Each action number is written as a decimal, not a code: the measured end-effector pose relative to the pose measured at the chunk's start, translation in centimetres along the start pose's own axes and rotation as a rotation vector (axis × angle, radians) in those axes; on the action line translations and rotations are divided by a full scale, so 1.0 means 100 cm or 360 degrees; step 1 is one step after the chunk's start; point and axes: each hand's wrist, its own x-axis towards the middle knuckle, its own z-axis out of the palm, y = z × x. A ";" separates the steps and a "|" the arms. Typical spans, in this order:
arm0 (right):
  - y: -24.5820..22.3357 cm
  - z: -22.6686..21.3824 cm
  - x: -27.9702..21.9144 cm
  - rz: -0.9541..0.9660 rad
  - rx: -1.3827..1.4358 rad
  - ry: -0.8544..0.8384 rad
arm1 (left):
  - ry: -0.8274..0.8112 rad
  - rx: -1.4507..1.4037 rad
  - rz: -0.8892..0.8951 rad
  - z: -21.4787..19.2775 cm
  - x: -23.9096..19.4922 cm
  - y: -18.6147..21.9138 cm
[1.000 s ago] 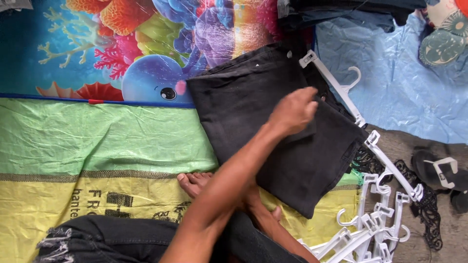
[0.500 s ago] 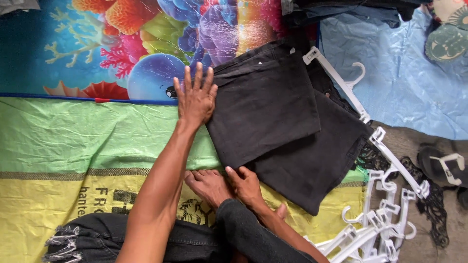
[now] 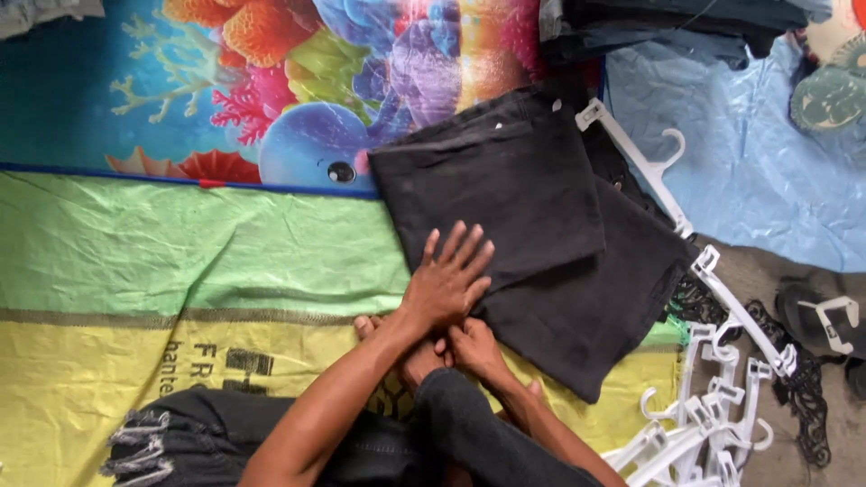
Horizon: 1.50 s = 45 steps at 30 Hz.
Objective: The person folds a pair of black pants with white heart patterns on a colorful mat. They align the legs, fold the pants in half, then fold them again into a compact rectangle. Finally, they place the folded pants onto a white hanger.
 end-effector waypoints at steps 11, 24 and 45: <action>0.018 -0.065 0.031 -0.0496 0.0777 0.0141 | -0.0260 -0.0028 -0.0095 0.000 -0.005 0.002; -0.014 -0.080 0.007 -0.0406 0.0690 0.0064 | 0.0533 -0.1119 -0.1078 -0.041 -0.022 -0.027; 0.033 -0.049 0.020 -0.1381 -0.1454 0.0847 | -0.0903 -0.1565 -0.2161 -0.157 -0.028 -0.023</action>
